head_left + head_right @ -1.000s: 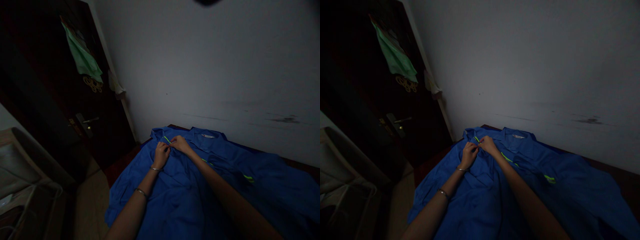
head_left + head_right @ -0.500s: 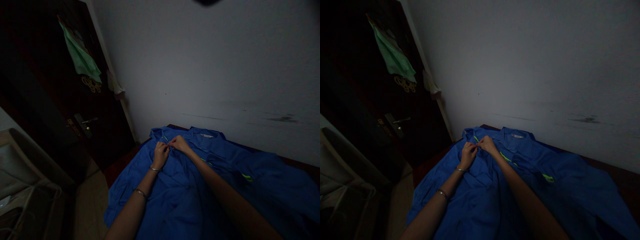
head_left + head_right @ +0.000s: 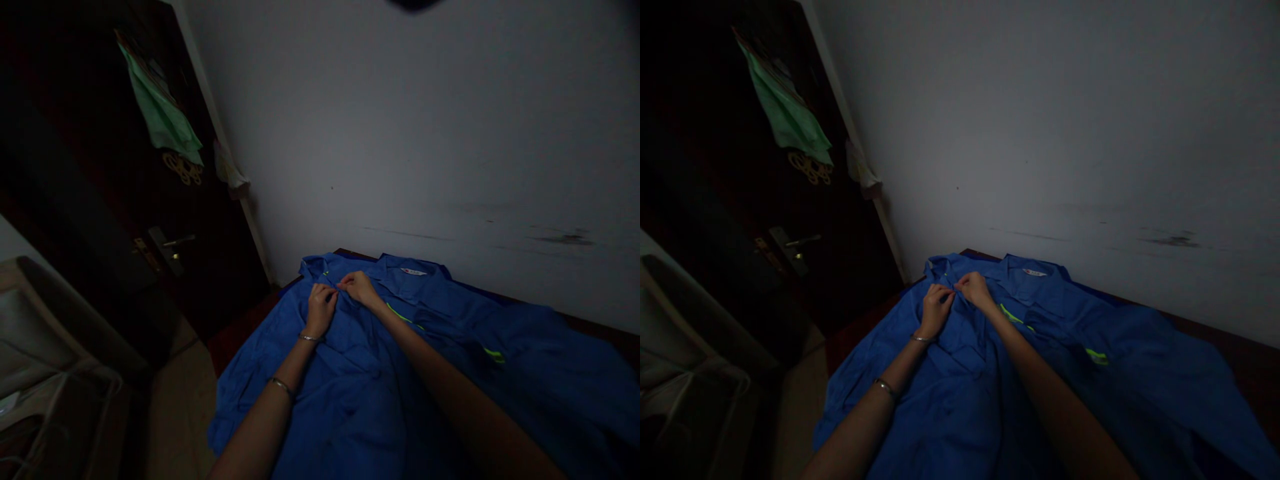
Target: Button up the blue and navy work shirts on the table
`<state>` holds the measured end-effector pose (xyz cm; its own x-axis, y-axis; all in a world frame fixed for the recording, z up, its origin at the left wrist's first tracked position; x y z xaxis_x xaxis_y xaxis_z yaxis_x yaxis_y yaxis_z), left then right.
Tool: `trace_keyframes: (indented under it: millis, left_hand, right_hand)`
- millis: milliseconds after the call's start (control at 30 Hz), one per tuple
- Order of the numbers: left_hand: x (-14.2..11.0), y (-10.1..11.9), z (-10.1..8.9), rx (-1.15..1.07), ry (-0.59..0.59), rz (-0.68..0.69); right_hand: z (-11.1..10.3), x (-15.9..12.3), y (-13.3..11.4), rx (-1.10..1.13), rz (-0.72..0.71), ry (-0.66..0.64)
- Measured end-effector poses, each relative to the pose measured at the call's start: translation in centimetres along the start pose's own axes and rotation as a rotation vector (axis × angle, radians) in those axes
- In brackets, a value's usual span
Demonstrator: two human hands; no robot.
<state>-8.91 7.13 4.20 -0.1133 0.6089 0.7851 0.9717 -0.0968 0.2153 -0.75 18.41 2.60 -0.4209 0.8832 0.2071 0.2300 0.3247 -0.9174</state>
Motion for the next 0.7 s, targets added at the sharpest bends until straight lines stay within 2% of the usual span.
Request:
trace_keyframes:
  millis: [367, 700]
  left_hand:
    - [0.0, 0.1, 0.0, 0.019, -0.027, 0.013]
    - [0.1, 0.2, -0.2, 0.006, -0.011, 0.018]
  right_hand:
    - [0.4, 0.6, 1.2, 0.114, -0.022, 0.008]
    - [0.6, 1.0, 2.5, 0.170, 0.015, 0.038]
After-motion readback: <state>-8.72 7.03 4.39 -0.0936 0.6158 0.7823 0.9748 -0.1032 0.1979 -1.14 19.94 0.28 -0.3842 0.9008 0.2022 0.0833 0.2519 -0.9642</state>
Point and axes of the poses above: each hand's wrist, its own x-axis towards the middle knuckle, its own z-axis out of the palm, y = z × x, the point moved 7 cm from there along x, towards the middle knuckle, and after that the axes turned 15 degrees about x, right-handed, at the moved point
